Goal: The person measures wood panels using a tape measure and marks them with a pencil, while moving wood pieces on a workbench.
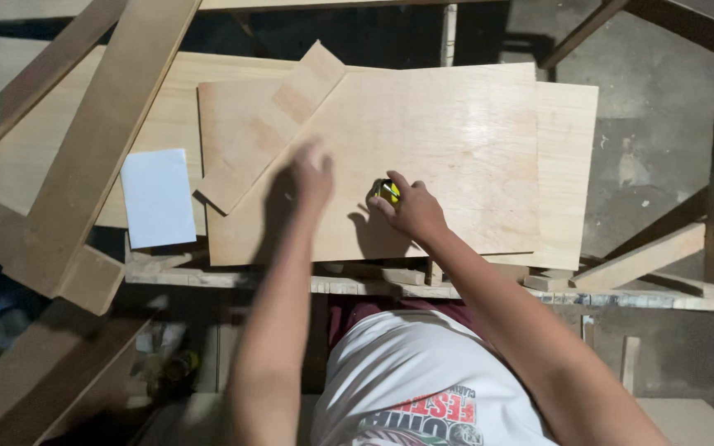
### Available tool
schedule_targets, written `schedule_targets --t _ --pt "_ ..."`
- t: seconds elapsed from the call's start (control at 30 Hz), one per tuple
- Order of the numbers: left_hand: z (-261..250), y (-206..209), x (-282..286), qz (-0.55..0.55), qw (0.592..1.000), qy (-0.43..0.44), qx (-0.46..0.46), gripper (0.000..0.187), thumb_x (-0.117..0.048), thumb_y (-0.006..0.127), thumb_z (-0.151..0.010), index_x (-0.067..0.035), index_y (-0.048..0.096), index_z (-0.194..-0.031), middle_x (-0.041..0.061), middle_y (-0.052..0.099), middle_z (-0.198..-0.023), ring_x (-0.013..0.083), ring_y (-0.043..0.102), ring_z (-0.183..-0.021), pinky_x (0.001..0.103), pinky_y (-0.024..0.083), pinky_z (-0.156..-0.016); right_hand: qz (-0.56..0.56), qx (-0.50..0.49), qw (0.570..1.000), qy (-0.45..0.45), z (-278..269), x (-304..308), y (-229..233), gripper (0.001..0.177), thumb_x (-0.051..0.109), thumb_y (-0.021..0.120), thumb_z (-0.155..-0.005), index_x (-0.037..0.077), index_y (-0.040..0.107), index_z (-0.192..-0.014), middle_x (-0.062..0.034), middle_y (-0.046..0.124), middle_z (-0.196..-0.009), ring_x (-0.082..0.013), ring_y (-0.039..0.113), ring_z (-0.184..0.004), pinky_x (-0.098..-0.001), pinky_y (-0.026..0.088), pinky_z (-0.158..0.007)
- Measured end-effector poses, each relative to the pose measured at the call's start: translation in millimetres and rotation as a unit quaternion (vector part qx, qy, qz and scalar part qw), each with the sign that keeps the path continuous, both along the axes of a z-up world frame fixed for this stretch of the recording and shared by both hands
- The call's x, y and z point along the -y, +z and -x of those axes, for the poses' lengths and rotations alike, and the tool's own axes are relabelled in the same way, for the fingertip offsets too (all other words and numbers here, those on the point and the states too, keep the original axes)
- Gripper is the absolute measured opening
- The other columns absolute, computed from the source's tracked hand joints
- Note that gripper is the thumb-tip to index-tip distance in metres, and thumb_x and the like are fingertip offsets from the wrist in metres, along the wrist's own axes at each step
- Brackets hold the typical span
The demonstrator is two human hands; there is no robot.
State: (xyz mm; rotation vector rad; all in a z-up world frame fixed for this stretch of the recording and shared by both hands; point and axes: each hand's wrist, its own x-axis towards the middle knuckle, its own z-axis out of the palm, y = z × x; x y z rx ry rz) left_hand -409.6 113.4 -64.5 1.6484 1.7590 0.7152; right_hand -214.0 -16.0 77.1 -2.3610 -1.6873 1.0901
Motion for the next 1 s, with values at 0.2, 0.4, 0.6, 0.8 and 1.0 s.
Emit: schedule_targets --t 0.2,0.4,0.6,0.8,1.0 --pt "-7 65 148 0.139 0.971 0.0 0.192 0.039 -0.032 0.069 -0.106 -0.007 0.077 -0.134 0.019 0.079 -0.13 0.0389 0.073 -0.125 0.05 0.059 -0.107 0.033 0.019 0.999 0.032 18 -24 -45 0.056 0.058 0.074 -0.101 0.027 0.061 -0.146 -0.0201 0.055 -0.128 -0.0537 0.075 -0.113 -0.0552 0.065 -0.096" --pt "57 50 178 0.326 0.839 0.196 0.39 0.059 -0.06 0.059 -0.112 -0.014 0.07 -0.149 0.021 0.054 -0.166 0.0397 0.044 -0.159 0.056 0.044 -0.127 0.067 -0.257 0.955 0.13 82 13 -15 0.091 0.036 0.087 -0.076 0.029 0.045 -0.157 -0.0209 0.077 -0.116 -0.046 0.073 -0.12 -0.0593 0.056 -0.105" --pt "110 28 212 0.318 0.827 0.237 0.399 0.038 -0.031 0.081 -0.106 -0.004 0.078 -0.132 0.006 0.07 -0.114 0.0165 0.067 -0.101 0.034 0.063 -0.082 0.109 -0.249 0.936 0.223 137 23 -3 0.062 0.05 0.068 -0.092 0.018 0.053 -0.144 -0.0264 0.076 -0.113 -0.0504 0.072 -0.117 -0.0633 0.054 -0.102" --pt "182 74 199 0.232 0.759 0.31 0.523 0.027 0.007 0.071 -0.097 0.005 0.074 -0.123 0.008 0.062 -0.098 0.0134 0.058 -0.065 0.025 0.052 -0.06 0.113 -0.21 0.948 0.212 125 27 14 0.059 0.049 0.067 -0.096 0.01 0.065 -0.14 -0.0332 0.077 -0.118 -0.055 0.07 -0.122 -0.0646 0.053 -0.105" --pt "279 39 154 0.121 0.864 0.39 0.294 0.029 -0.012 0.067 -0.109 0.005 0.072 -0.133 0.004 0.063 -0.087 0.0054 0.06 -0.064 0.016 0.05 -0.061 0.228 -0.112 0.964 0.085 9 61 9 0.058 0.035 0.071 -0.091 0.016 0.073 -0.146 -0.0265 0.082 -0.113 -0.0367 0.083 -0.066 -0.043 0.067 -0.071"
